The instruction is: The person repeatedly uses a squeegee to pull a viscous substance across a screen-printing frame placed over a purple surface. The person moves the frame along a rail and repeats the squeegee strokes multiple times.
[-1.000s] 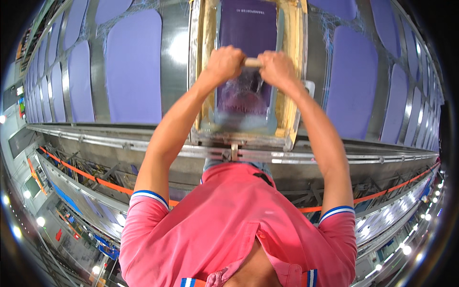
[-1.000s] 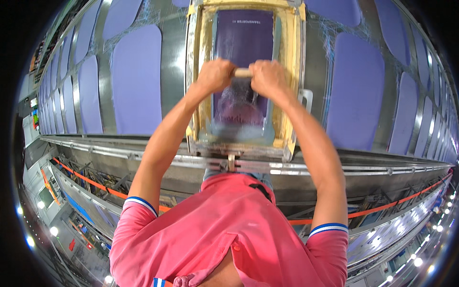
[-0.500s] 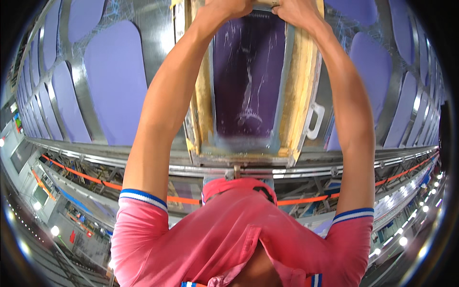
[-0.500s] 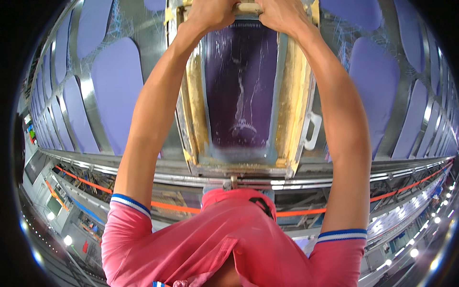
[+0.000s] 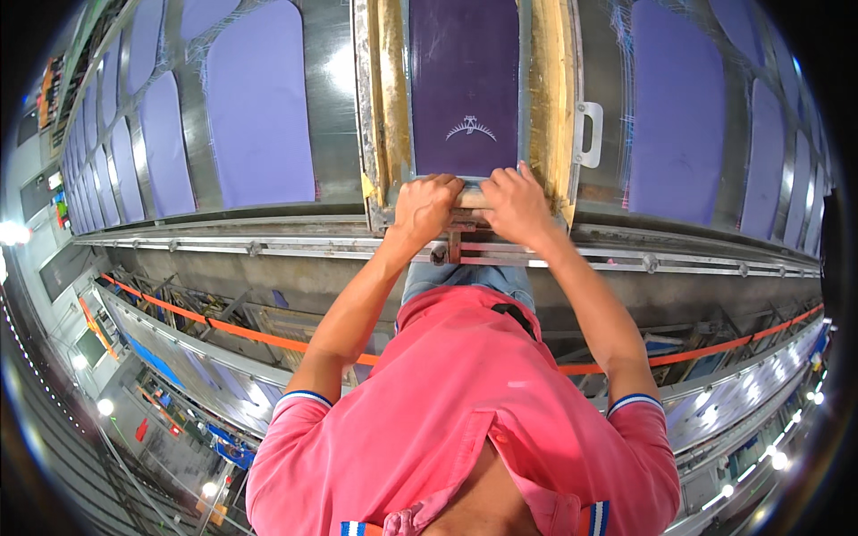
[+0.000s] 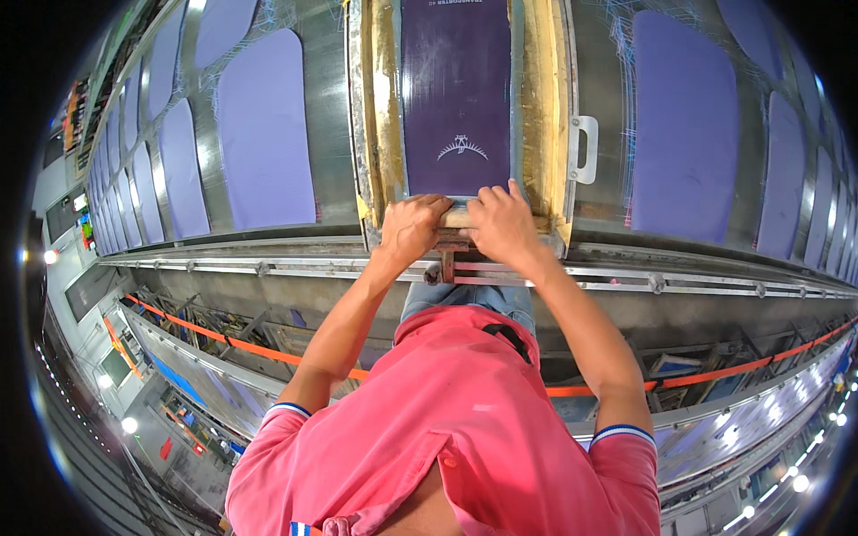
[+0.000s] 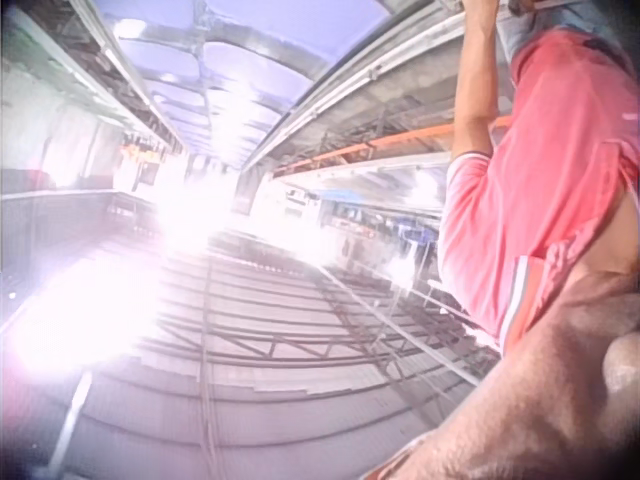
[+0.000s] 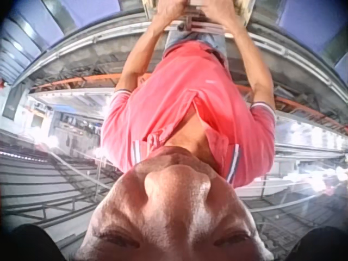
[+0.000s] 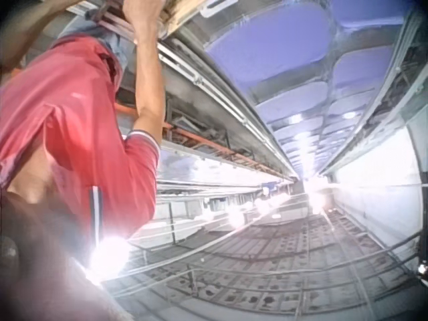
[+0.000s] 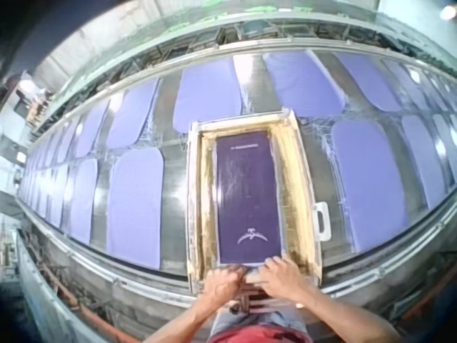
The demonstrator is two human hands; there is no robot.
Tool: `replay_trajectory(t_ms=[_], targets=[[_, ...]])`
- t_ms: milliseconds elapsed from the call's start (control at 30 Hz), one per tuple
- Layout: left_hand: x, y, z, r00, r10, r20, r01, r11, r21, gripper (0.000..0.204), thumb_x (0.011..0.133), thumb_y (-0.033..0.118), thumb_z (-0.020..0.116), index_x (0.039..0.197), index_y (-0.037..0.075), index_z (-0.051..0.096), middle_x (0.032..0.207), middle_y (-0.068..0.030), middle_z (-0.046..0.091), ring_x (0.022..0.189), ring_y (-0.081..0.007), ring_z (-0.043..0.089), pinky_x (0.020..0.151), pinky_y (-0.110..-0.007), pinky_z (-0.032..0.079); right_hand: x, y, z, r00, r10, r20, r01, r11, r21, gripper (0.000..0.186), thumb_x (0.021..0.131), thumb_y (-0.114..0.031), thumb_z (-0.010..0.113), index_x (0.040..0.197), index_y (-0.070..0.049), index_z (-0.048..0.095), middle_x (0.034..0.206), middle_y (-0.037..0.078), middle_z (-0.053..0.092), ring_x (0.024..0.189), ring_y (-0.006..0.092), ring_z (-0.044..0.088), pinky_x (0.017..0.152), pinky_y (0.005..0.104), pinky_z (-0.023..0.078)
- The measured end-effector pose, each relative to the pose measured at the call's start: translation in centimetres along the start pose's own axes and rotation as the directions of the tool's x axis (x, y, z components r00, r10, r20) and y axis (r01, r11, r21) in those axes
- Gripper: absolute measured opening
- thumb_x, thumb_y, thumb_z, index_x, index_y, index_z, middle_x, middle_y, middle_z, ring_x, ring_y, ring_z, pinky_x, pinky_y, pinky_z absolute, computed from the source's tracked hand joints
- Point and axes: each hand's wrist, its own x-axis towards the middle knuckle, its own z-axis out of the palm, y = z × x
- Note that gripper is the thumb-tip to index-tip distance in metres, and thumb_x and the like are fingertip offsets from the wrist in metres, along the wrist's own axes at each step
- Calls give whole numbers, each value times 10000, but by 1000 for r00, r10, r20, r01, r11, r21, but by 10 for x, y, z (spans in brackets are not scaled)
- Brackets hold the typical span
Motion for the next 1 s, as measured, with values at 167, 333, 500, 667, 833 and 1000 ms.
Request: replay_trajectory(t_ms=[167,333,500,667,833,1000], targets=[[0,10,-13,956,139,-258,-134,990,39,186,765,107,682,944,76,725,955,-125,737,898,-338,720,741,-470,574,22,90,-46,740,276,-613,-354,935,-6,502,907,-413,737,1275,-74,696,1346,198,651,1297,370,569,1080,477,435],[10,-6,10,999,30,34,-30,1000,8,152,734,96,678,875,99,735,891,-136,736,844,-343,728,734,-470,577,27,208,-24,514,662,-546,-578,738,350,415,975,-423,567,1127,-82,748,1088,207,735,1021,430,682,874,486,518],[-27,-13,-14,995,47,-91,-53,997,-56,181,756,68,643,923,85,712,929,-121,736,865,-349,721,694,-477,565,28,132,-66,460,627,-629,-377,779,500,295,957,-257,700,966,33,749,760,83,707,699,161,611,682,341,483],[-65,-67,-68,979,79,-189,-93,993,-66,261,758,46,625,1007,61,702,993,-102,732,905,-338,715,716,-459,572,74,29,-79,467,635,-616,-281,766,578,262,969,-220,694,959,37,743,700,0,630,650,86,503,594,289,415],[-141,-190,-124,957,54,-285,-60,998,-11,299,775,34,618,1051,68,729,1012,-123,745,902,-334,728,750,-451,584,168,-59,16,528,529,-665,-183,835,519,246,977,-198,664,1016,28,750,924,140,762,836,251,692,780,400,530],[-180,-256,-175,984,-15,-179,28,997,66,425,724,15,663,1123,136,746,1118,-67,759,967,-316,729,803,-432,586,232,-122,71,463,597,-655,-220,794,567,282,912,-263,682,881,13,732,759,236,690,703,386,685,679,447,503]])
